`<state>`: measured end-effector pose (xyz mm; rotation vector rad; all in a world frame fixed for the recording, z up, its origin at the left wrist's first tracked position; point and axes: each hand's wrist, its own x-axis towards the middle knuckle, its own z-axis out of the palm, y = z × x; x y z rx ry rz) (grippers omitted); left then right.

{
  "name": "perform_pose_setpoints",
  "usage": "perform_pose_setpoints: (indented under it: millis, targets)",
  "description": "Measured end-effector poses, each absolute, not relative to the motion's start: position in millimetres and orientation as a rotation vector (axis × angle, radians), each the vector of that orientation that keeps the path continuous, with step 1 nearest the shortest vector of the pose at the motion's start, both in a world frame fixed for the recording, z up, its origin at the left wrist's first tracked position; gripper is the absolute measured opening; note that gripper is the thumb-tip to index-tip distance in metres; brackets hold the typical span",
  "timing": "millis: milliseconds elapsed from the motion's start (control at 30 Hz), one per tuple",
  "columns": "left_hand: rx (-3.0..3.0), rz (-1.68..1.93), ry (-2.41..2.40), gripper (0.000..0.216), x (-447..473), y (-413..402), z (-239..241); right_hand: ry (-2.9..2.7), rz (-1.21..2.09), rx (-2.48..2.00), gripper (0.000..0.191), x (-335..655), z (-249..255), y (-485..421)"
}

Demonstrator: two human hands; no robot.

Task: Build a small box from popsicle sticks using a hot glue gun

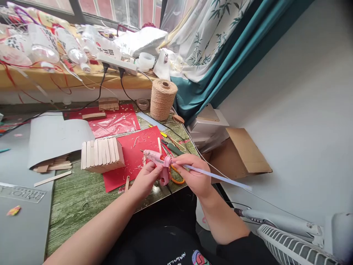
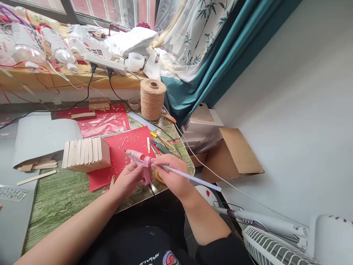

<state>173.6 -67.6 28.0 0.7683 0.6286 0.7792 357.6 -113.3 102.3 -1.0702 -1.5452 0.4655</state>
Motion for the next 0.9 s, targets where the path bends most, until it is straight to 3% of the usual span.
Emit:
perform_pose_setpoints:
  millis: [200, 367, 500, 900]
  targets:
    - [0.875, 0.776, 0.616, 0.05, 174.4, -68.6, 22.6, -1.362, 0.515, -1.205, 0.007, 350.9, 86.4, -114.1]
    - [0.942, 0.833, 0.59, 0.046, 173.9, -68.6, 26.5, -1.16, 0.75, -1.166, 0.016, 350.4, 83.5, -115.3]
    - [0.962, 0.851, 0.602, 0.048, 173.1, -67.4, 30.1, -1.074, 0.787, -1.095, 0.009, 350.0, 76.9, -112.8]
    - [0.927, 0.882, 0.663, 0.053, 171.8, -63.4, 27.7, -1.026, 0.857, -1.192, 0.018, 343.6, 74.9, -104.7]
